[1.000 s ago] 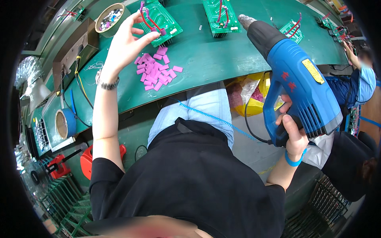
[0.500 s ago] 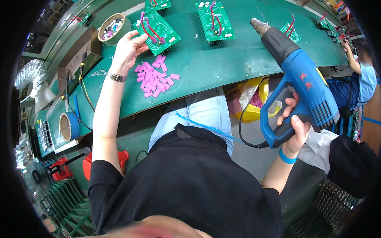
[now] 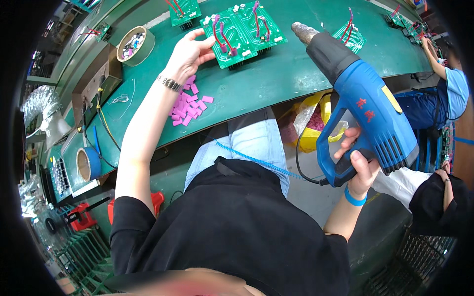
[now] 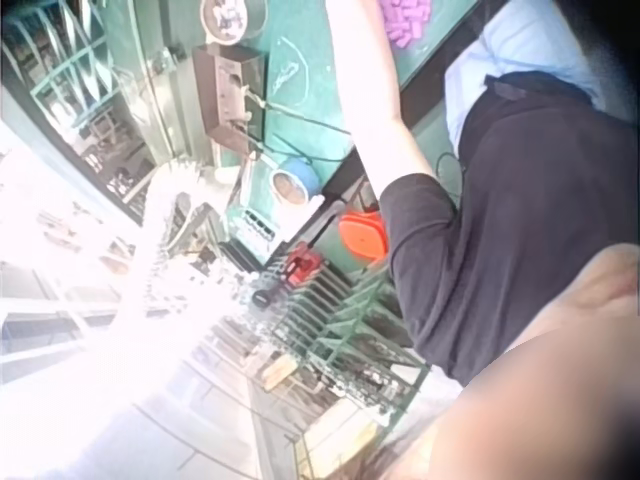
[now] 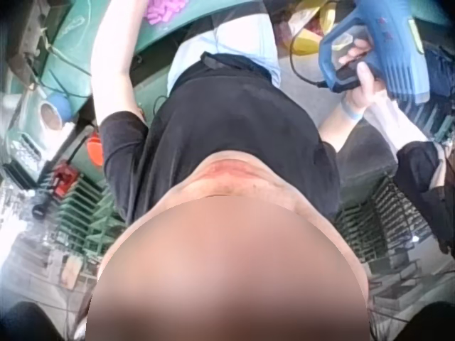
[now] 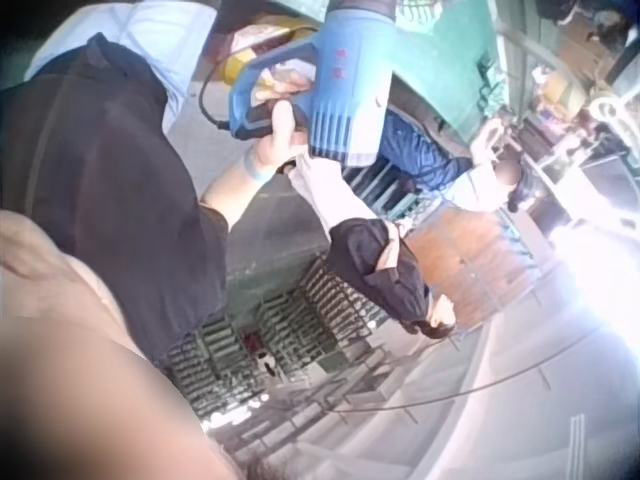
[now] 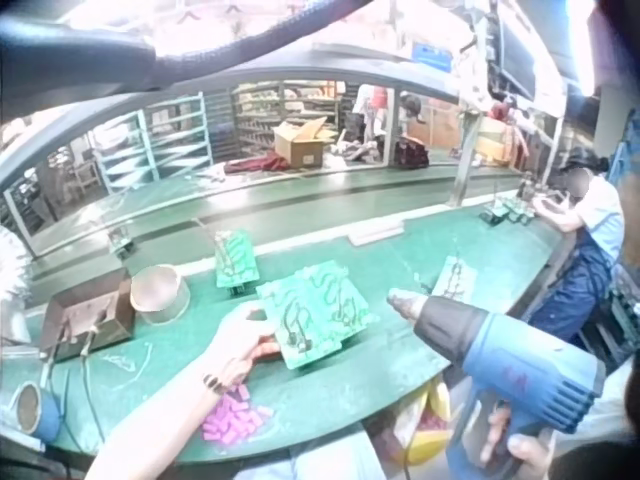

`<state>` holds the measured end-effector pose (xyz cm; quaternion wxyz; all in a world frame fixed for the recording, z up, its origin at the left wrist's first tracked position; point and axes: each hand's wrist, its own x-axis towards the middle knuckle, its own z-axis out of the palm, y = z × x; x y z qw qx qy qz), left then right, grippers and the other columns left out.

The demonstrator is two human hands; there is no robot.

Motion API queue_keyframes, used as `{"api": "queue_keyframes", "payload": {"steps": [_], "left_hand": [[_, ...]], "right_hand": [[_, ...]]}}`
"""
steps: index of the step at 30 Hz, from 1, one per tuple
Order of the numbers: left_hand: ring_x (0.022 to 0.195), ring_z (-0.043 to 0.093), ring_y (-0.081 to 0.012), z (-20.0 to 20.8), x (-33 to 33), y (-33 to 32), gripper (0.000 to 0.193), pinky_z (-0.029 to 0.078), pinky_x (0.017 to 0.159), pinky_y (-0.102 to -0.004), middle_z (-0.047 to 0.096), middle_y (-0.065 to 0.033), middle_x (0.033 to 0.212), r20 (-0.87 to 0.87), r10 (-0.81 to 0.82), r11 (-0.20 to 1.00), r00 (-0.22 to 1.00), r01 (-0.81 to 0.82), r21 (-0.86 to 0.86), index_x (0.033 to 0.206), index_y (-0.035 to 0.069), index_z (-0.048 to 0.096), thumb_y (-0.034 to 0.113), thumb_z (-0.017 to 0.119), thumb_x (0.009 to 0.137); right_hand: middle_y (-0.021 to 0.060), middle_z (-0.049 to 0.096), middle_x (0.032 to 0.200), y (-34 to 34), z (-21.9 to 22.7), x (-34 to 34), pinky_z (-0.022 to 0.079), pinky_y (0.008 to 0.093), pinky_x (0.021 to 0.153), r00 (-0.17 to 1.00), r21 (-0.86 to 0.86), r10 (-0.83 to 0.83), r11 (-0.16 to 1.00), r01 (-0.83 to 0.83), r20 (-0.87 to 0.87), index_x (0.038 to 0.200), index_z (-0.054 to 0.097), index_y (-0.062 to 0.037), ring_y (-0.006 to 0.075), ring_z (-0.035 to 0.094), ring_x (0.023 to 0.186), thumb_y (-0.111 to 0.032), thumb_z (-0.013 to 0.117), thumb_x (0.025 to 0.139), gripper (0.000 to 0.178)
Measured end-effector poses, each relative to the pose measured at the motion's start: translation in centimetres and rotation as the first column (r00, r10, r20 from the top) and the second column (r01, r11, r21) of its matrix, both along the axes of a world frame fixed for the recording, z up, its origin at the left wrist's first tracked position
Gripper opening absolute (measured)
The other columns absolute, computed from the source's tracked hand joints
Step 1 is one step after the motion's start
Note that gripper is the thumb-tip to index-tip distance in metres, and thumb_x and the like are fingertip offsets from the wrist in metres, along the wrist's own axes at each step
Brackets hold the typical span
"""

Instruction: Assemble electronic components onto circuit boards and apply heat shrink tubing.

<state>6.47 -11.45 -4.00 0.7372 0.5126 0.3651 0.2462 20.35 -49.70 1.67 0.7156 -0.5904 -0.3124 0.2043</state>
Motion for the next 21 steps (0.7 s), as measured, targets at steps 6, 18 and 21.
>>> {"api": "queue_keyframes", "payload": {"steps": [6,18,21], "left_hand": [[0.090,0.065,-0.0193,-0.7,4.7,1.7,0.055,0.058,0.077,-0.0318,0.063,-0.0122,0.104,0.110,0.016,1.000,0.994,-0.016,-0.002,0.131,-0.002,0.039,0.010,0.068,0.086],[0.083,0.062,-0.0208,2.8,4.1,3.3,0.035,0.050,0.078,-0.0313,0.064,-0.0128,0.092,-0.031,0.100,0.397,0.995,-0.011,0.918,0.117,0.004,0.057,0.006,0.056,0.082],[0.087,0.063,-0.0224,3.8,3.9,2.9,0.031,0.050,0.079,-0.0325,0.065,-0.0130,0.097,-0.062,-0.027,0.285,0.998,0.068,0.956,0.113,0.004,0.061,0.010,0.058,0.082]], "right_hand": [[0.0214,0.058,0.102,-1.1,0.7,-0.5,0.052,0.0291,0.059,0.997,-0.108,0.043,0.994,-0.035,0.070,0.123,0.044,0.0106,0.0202,0.059,0.069,-0.012,0.061,0.076,0.055],[0.0157,0.062,0.100,2.6,0.9,-1.7,0.049,0.0291,0.063,0.981,-0.266,0.179,0.952,-0.154,0.074,0.115,0.053,0.0070,0.0164,0.057,0.068,-0.005,0.060,0.078,0.040],[0.0164,0.063,0.100,3.0,1.0,-1.7,0.050,0.0295,0.064,0.980,-0.235,0.189,0.957,-0.172,0.053,0.110,0.056,0.0069,0.0156,0.058,0.069,0.001,0.060,0.077,0.034]]}}
